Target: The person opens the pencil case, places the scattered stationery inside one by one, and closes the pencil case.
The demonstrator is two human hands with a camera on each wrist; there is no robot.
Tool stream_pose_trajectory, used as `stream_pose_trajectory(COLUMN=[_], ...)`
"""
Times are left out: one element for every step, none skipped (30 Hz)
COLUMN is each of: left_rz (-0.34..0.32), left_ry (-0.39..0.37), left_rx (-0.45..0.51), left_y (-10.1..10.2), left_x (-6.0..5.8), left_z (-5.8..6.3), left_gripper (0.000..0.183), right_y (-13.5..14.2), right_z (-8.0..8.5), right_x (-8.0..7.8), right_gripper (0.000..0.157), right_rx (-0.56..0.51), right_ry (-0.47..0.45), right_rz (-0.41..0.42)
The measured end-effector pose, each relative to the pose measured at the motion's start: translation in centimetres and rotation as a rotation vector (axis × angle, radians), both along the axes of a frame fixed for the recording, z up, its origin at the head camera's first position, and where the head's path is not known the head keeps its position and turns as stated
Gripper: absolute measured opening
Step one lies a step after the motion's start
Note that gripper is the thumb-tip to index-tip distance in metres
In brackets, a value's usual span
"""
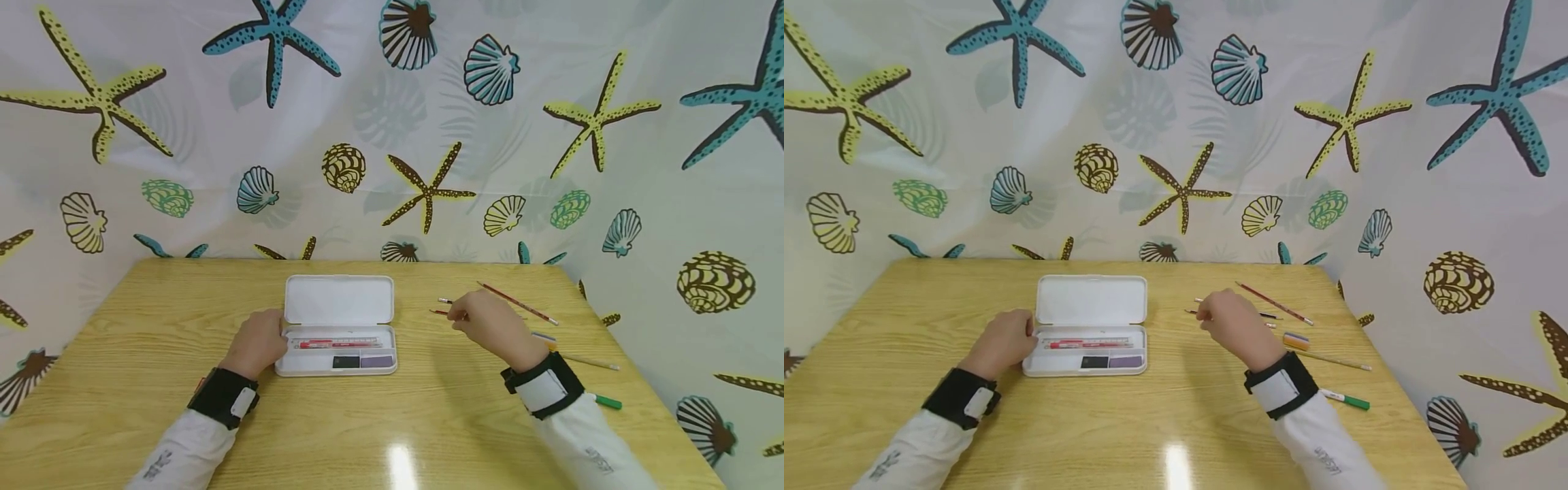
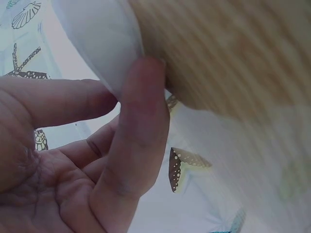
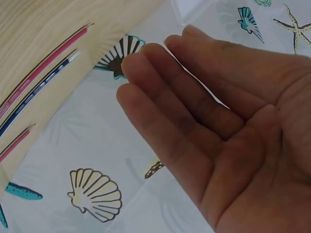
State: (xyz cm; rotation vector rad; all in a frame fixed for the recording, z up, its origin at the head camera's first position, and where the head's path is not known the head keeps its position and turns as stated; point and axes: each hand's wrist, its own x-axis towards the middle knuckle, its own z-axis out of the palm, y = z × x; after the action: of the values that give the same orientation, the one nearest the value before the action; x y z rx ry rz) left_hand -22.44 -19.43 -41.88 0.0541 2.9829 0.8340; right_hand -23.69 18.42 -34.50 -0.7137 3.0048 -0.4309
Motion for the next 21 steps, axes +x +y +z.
stream_pose_trajectory(left_rz=[0.0, -0.001, -0.003, -0.001, 0.0, 0.002, 0.004, 0.004, 0.006, 0.007, 0.007, 0.009, 0.011, 0.012, 0.015, 0.018, 0.021, 0.023, 0.023, 0.023, 0.023], left_ry=[0.001, 0.001, 0.003, 0.004, 0.005, 0.006, 0.007, 0.006, 0.005, 0.002, 0.001, -0.002, -0.006, -0.01, -0.015, -0.018, -0.02, -0.022, -0.021, -0.02, -0.019], left_rx=[0.003, 0.005, 0.005, 0.008, 0.011, 0.015, 0.02, 0.025, 0.032, 0.037, 0.038, 0.039, 0.037, 0.035, 0.031, 0.025, 0.023, 0.02, 0.017, 0.015, 0.013], left_y=[0.0, 0.0, 0.0, 0.0, 0.0, 0.1, 0.1, 0.1, 0.1, 0.1, 0.1, 0.2, 0.2, 0.2, 0.1, 0.1, 0.1, 0.0, -0.1, -0.1, -0.2], left_x=[0.0, 0.0, 0.0, 0.0, 0.0, 0.0, 0.0, 0.0, 0.0, 0.0, 0.0, 0.0, -0.1, -0.1, -0.1, -0.1, -0.1, -0.1, -0.2, -0.2, -0.2], left_z=[0.0, 0.1, 0.1, 0.1, 0.0, 0.0, -0.1, -0.2, -0.2, -0.3, -0.4, -0.4, -0.4, -0.5, -0.5, -0.5, -0.5, -0.4, -0.4, -0.4, -0.4], left_gripper=[0.002, 0.002, 0.002, 0.002, 0.002, 0.003, 0.004, 0.005, 0.005, 0.006, 0.006, 0.006, 0.006, 0.005, 0.005, 0.004, 0.004, 0.004, 0.003, 0.003, 0.004], right_y=[0.6, 1.2, 1.8, 2.5, 3.1, 3.8, 4.5, 5.2, 6.0, 6.7, 7.5, 8.3, 9.0, 9.7, 10.4, 11.1, 11.8, 12.4, 13.1, 13.7, 14.3], right_z=[0.0, 0.0, 0.1, 0.2, 0.2, 0.2, 0.1, 0.1, -0.1, -0.2, -0.4, -0.6, -0.8, -0.9, -1.1, -1.2, -1.3, -1.4, -1.5, -1.6, -1.7], right_x=[0.2, 0.4, 0.6, 0.9, 1.1, 1.3, 1.6, 1.9, 2.2, 2.4, 2.7, 2.9, 3.1, 3.3, 3.4, 3.5, 3.5, 3.6, 3.6, 3.6, 3.6], right_gripper=[0.012, 0.012, 0.012, 0.012, 0.012, 0.012, 0.013, 0.014, 0.015, 0.017, 0.019, 0.021, 0.024, 0.025, 0.026, 0.026, 0.026, 0.026, 0.025, 0.024, 0.023], right_rx=[0.0, 0.002, 0.006, 0.011, 0.017, 0.027, 0.034, 0.04, 0.047, 0.054, 0.057, 0.058, 0.061, 0.06, 0.06, 0.057, 0.053, 0.052, 0.053, 0.05, 0.052], right_ry=[0.002, -0.003, -0.009, -0.01, -0.011, -0.012, -0.017, -0.025, -0.034, -0.048, -0.061, -0.078, -0.098, -0.113, -0.128, -0.139, -0.146, -0.157, -0.16, -0.16, -0.16], right_rz=[-0.003, -0.016, -0.03, -0.04, -0.051, -0.056, -0.064, -0.069, -0.069, -0.069, -0.067, -0.064, -0.071, -0.075, -0.085, -0.094, -0.103, -0.117, -0.13, -0.139, -0.147])
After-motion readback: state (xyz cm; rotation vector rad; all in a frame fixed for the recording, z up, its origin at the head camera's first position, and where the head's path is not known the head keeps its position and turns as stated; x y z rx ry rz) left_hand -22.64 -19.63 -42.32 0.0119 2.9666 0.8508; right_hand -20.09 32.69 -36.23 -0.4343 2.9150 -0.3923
